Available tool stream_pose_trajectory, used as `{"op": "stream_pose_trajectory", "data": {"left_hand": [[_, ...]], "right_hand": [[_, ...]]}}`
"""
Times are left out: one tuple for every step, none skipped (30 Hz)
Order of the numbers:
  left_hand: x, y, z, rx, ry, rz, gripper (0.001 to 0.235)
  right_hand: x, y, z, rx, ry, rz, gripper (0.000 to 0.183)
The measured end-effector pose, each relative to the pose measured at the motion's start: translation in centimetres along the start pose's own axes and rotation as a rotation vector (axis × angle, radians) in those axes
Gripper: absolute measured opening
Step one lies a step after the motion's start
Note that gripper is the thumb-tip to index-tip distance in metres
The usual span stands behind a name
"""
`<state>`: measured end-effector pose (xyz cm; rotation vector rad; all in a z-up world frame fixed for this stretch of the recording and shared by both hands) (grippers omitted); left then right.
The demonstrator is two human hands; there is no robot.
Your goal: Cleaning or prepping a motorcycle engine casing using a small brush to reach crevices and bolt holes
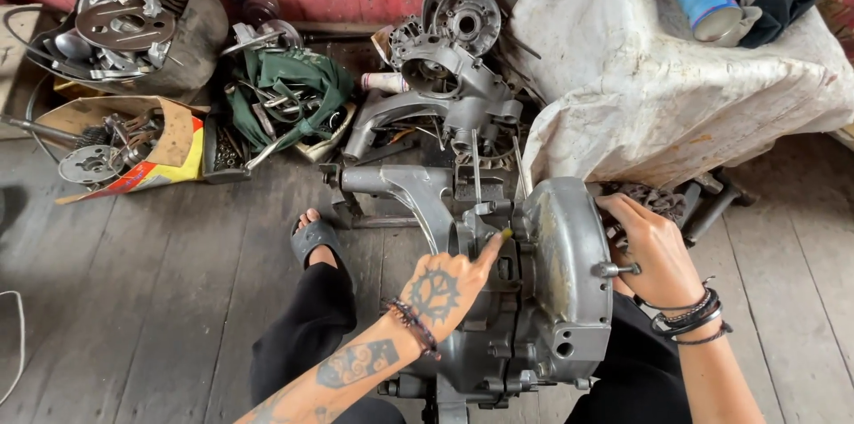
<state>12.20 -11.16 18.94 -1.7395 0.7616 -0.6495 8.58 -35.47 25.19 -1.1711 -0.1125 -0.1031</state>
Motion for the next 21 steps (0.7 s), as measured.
{"op": "stream_pose_trajectory", "data": {"left_hand": [[0.1,-0.5,-0.3,0.003,-0.002,0.003,0.076],[0.3,-0.8,-0.6,0.019,0.026,0.052,0.073],[0.6,-1.2,-1.0,0.036,0.054,0.101,0.070],[0.5,-1.8,-1.0,0.039,0.060,0.101,0.070],[0.4,-2.4,-1.0,-0.099,0.068,0.096,0.061],[0.5,-3.1,-1.0,-0.237,0.080,0.089,0.053],[-0.2,-3.3,-0.9,-0.234,0.091,0.086,0.053],[-1.0,-3.2,-0.8,-0.246,0.068,0.176,0.052],[-1.7,-3.0,-0.6,-0.257,0.046,0.267,0.051],[-1.2,-2.8,-0.7,-0.249,0.052,0.269,0.051],[-0.7,-2.5,-0.7,-0.208,0.053,0.271,0.053],[-0.5,-2.2,-0.9,-0.173,0.047,0.277,0.057],[0.8,-0.4,-0.6,-0.170,0.046,0.282,0.057],[2.4,1.1,-0.1,-0.099,-0.009,0.213,0.056],[3.8,2.6,0.5,-0.027,-0.063,0.142,0.057],[3.5,3.5,0.5,-0.024,-0.059,0.142,0.057],[3.1,4.4,0.4,-0.049,-0.025,0.155,0.059],[2.7,5.4,0.2,-0.076,0.009,0.170,0.061],[1.1,3.8,-0.7,-0.073,0.014,0.172,0.061],[-0.6,2.5,-1.3,-0.060,-0.003,0.245,0.063],[-2.2,1.2,-2.0,-0.047,-0.021,0.319,0.066]], "right_hand": [[-0.1,0.1,-0.1,0.005,-0.001,0.000,0.087],[-0.1,0.1,-0.1,0.001,-0.008,-0.003,0.087],[-0.2,0.1,-0.2,-0.003,-0.015,-0.007,0.088],[-0.3,0.3,-0.4,-0.004,-0.011,-0.013,0.088],[-0.3,0.5,-0.5,-0.015,-0.044,-0.018,0.085],[-0.3,0.5,-0.7,-0.032,-0.076,-0.026,0.083],[-0.5,0.7,-1.0,-0.037,-0.070,-0.034,0.083],[-0.7,1.0,-1.2,-0.030,-0.078,-0.020,0.082],[-0.9,1.4,-1.4,-0.022,-0.086,-0.006,0.082],[-0.8,1.3,-1.6,-0.020,-0.081,-0.014,0.082],[-0.7,1.3,-1.7,-0.036,-0.089,-0.011,0.081],[-0.8,1.5,-1.7,-0.050,-0.099,0.000,0.080],[-0.8,1.2,-1.6,-0.045,-0.097,0.000,0.080],[-0.6,1.1,-1.5,-0.060,-0.090,0.044,0.069],[-0.4,0.9,-1.4,-0.075,-0.084,0.088,0.058],[-0.5,0.8,-1.3,-0.075,-0.081,0.083,0.058],[-0.5,0.9,-1.3,-0.080,-0.088,0.109,0.062],[-0.6,0.9,-1.2,-0.084,-0.093,0.135,0.066],[-0.8,0.8,-1.3,-0.083,-0.089,0.132,0.066],[-0.9,0.8,-1.3,-0.093,-0.078,0.140,0.065],[-1.0,0.9,-1.4,-0.102,-0.066,0.148,0.064]]}}
Point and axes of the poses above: each hand's wrist, its own x-axis towards the middle knuckle, its own y-axis out of the palm, z = x × y, the point moved 4 cm from there along x, towards the middle knuckle, and after that the axes turned 2 degrees about -x, right-handed, at the moved point
